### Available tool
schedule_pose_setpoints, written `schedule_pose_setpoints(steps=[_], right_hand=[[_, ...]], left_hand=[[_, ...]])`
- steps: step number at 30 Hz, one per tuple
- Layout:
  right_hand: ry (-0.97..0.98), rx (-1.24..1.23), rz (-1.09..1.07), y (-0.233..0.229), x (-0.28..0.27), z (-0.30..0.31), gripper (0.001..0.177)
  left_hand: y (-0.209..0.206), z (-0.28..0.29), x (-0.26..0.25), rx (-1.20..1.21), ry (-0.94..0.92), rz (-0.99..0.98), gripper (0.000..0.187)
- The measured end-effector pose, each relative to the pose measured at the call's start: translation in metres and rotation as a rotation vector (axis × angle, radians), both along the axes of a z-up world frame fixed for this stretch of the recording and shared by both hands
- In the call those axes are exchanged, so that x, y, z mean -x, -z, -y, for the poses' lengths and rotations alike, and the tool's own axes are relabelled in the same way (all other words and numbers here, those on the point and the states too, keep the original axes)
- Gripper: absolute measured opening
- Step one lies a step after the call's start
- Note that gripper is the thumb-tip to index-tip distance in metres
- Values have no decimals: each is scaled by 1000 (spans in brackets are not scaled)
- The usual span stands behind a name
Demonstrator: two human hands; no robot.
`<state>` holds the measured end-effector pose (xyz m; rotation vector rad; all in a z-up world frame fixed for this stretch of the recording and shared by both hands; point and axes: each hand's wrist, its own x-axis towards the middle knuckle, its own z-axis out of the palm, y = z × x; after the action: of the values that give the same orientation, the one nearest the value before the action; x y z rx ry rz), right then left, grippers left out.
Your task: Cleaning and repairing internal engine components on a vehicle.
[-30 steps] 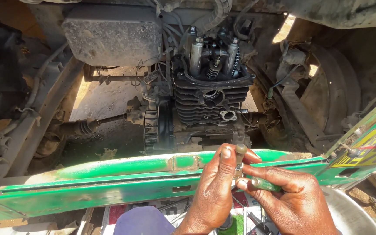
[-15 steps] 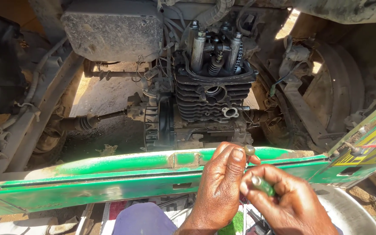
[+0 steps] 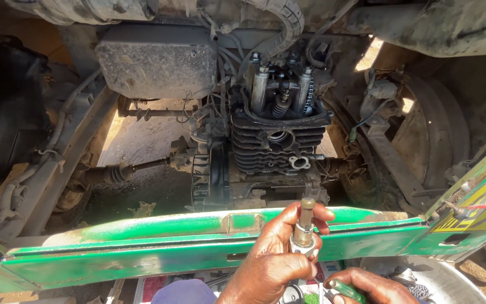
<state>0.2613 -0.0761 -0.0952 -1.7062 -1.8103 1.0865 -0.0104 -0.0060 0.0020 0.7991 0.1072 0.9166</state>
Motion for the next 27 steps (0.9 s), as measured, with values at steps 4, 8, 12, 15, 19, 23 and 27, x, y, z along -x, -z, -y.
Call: schedule_pose_setpoints(steps=[4, 8, 12, 15, 19, 23, 27], right_hand=[[-133, -485, 12, -15, -2, 11, 18], [131, -601, 57, -28, -11, 23, 20], [176, -1080, 133, -8, -25, 19, 15], [210, -905, -187, 4, 4, 6, 30], [262, -706, -467, 10, 49, 4, 46], [370, -432, -541, 2, 80, -4, 38], [292, -86, -638, -12, 87, -12, 19]], left_hand=[[5, 0, -1, -106, -28, -121, 48], [0, 2, -4, 58, -40, 106, 65], [-32, 1, 2, 299, -206, 177, 73], [-45, 1, 4, 463, -322, 169, 64], [-31, 1, -3, 446, -426, 216, 51], [-21, 8, -13, 203, -563, 211, 45], [-13, 17, -20, 54, -490, 253, 48]])
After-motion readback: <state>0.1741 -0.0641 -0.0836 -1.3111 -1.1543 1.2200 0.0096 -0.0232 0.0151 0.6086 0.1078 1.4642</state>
